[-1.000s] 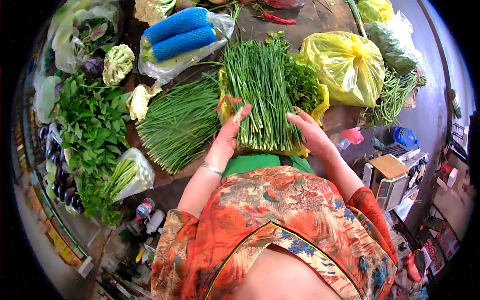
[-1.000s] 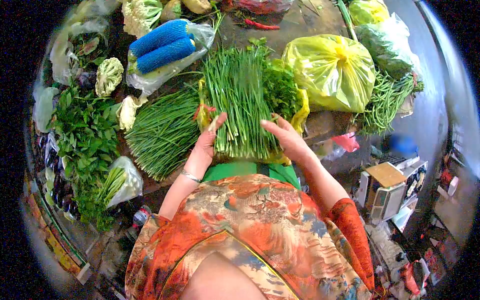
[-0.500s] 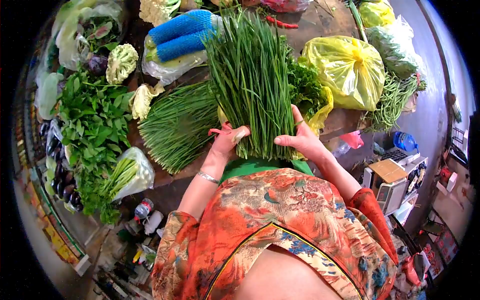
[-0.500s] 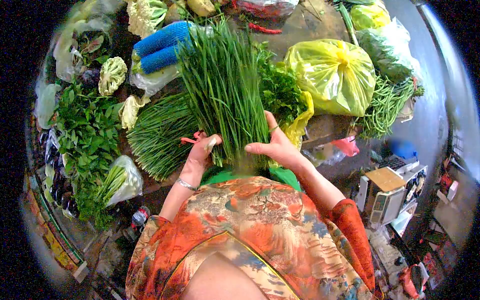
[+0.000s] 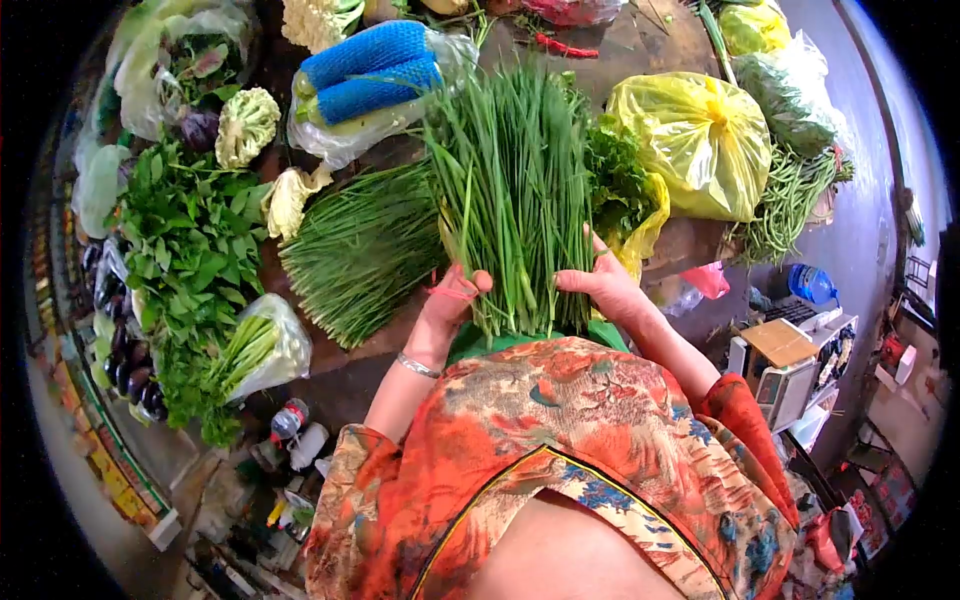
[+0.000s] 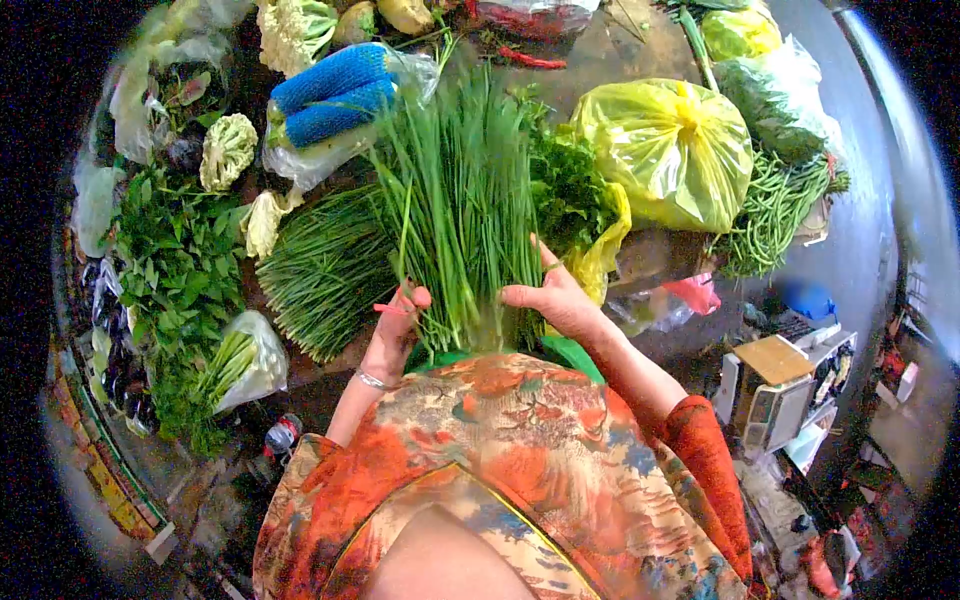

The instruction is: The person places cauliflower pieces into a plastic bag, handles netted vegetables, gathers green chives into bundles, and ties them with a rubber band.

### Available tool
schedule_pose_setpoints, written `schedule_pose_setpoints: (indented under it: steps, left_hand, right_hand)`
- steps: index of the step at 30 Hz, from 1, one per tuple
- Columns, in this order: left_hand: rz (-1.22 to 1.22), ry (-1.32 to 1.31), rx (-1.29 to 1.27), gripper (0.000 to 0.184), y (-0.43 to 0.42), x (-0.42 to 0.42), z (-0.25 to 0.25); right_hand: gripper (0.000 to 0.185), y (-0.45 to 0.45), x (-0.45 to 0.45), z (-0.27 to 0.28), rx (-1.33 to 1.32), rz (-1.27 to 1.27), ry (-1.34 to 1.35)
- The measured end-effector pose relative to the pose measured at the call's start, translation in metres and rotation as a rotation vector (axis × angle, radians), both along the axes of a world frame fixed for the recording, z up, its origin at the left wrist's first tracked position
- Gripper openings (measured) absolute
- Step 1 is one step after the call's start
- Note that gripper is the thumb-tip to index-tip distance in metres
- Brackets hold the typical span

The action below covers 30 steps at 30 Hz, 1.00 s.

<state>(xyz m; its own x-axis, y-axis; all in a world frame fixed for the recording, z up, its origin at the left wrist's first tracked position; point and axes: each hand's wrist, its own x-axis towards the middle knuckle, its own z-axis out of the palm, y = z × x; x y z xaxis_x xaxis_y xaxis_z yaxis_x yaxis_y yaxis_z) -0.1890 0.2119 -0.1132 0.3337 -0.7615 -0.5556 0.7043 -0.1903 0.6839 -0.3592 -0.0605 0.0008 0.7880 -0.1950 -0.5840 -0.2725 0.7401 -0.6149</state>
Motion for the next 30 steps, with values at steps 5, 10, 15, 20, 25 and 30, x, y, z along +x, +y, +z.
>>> schedule_pose_setpoints:
  steps: [5, 10, 15, 20, 25, 30]
  left_hand:
    - [-0.076, 0.021, -0.277, 0.061, -0.054, 0.004, 0.096]
    - [-0.147, -0.204, 0.041, 0.073, -0.062, 0.000, 0.116]
    - [-0.068, -0.419, -0.265, 0.055, -0.052, -0.006, 0.109]
    - [-0.073, -0.389, -0.159, 0.044, -0.051, -0.006, 0.120]
    - [-0.064, 0.061, -0.179, 0.046, -0.052, 0.007, 0.093]
    - [0.002, 0.510, -0.648, 0.052, -0.043, 0.006, 0.065]
  right_hand:
    - [0.106, -0.002, -0.001, 0.001, 0.004, 0.035, -0.002]
    - [0.103, -0.003, -0.003, 0.011, -0.002, 0.060, 0.011]
    - [0.106, -0.004, -0.005, 0.011, 0.028, 0.073, -0.028]
    - [0.106, -0.002, -0.009, 0.011, -0.009, 0.093, -0.014]
    - [0.105, 0.001, -0.003, 0.027, -0.101, 0.135, -0.037]
    - [0.106, 0.009, -0.011, 0.011, -0.167, 0.103, 0.068]
